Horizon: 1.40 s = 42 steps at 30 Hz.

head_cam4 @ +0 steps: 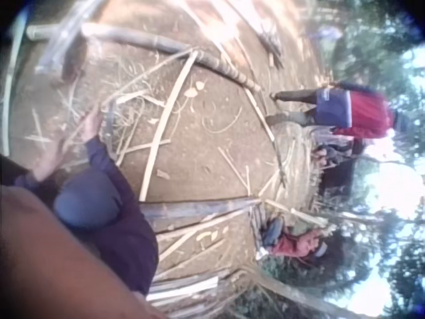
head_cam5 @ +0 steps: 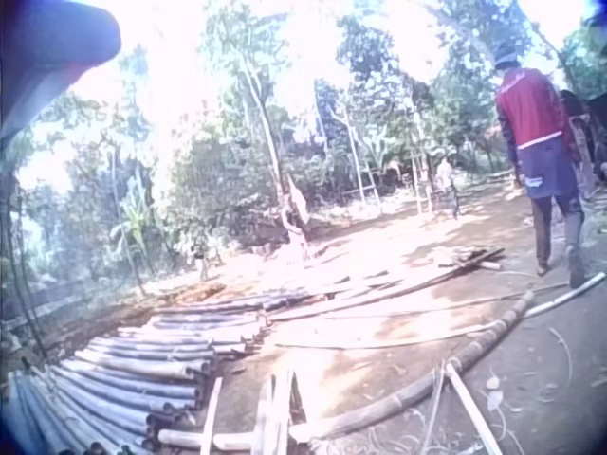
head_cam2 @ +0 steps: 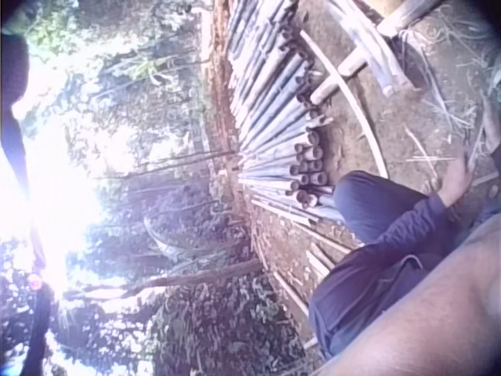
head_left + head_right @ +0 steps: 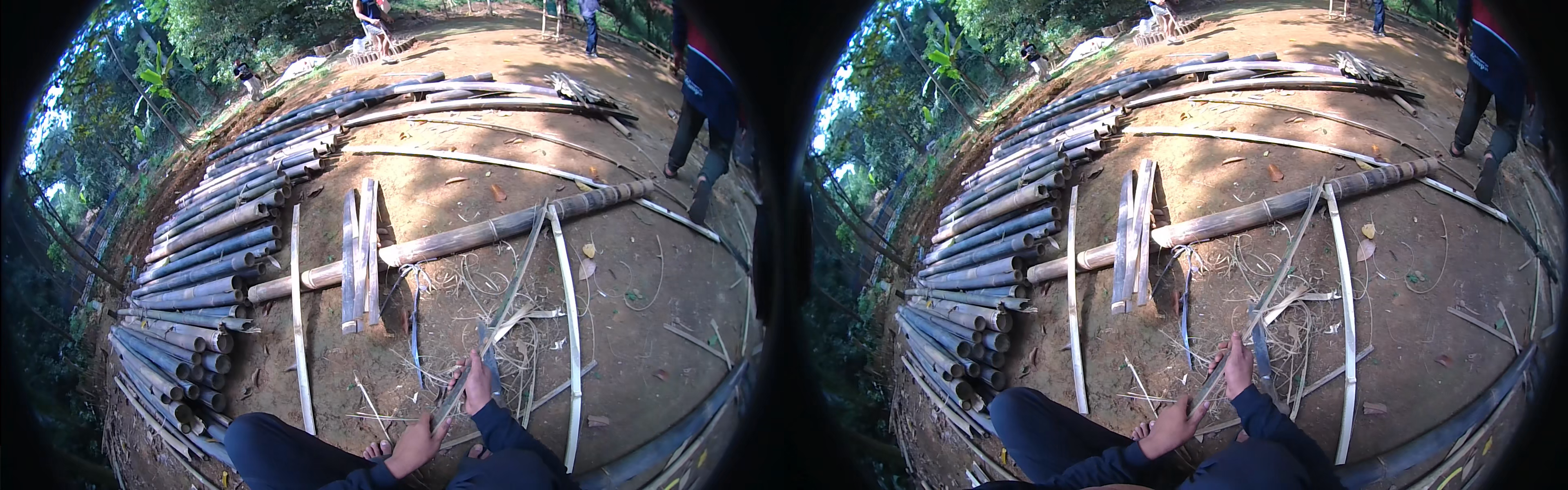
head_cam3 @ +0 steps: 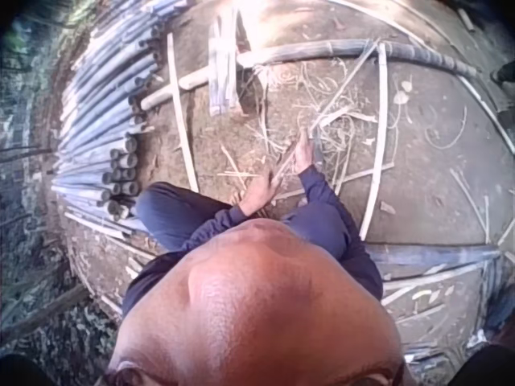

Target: The person shaves and shapes a thin strip of bamboo using a knife while sitting on the ground.

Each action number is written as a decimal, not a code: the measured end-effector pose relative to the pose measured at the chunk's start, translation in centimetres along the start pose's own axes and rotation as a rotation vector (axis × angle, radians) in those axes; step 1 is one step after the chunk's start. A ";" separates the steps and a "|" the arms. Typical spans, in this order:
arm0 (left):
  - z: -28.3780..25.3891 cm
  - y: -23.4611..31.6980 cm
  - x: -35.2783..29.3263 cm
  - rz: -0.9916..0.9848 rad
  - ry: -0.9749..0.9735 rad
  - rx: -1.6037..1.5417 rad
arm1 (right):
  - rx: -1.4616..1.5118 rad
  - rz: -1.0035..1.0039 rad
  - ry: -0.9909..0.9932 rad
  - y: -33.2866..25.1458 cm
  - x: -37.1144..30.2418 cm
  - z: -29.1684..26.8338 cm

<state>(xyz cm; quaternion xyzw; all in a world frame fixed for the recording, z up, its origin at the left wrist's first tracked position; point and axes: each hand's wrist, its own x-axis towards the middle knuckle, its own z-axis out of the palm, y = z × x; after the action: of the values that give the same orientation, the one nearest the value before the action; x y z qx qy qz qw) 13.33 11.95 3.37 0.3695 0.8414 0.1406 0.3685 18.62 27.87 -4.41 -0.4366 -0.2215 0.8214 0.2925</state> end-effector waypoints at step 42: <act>-38.5 8.7 -2.6 1.175 0.756 -1.182 | -1.599 -0.334 -0.111 -4.4 -0.1 -2.0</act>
<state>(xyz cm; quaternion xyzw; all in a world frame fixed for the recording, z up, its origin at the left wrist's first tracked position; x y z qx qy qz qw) -8.87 17.45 35.70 0.4187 0.3736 0.8250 0.0668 21.60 31.27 -2.66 -0.4332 -0.8166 0.3815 0.0000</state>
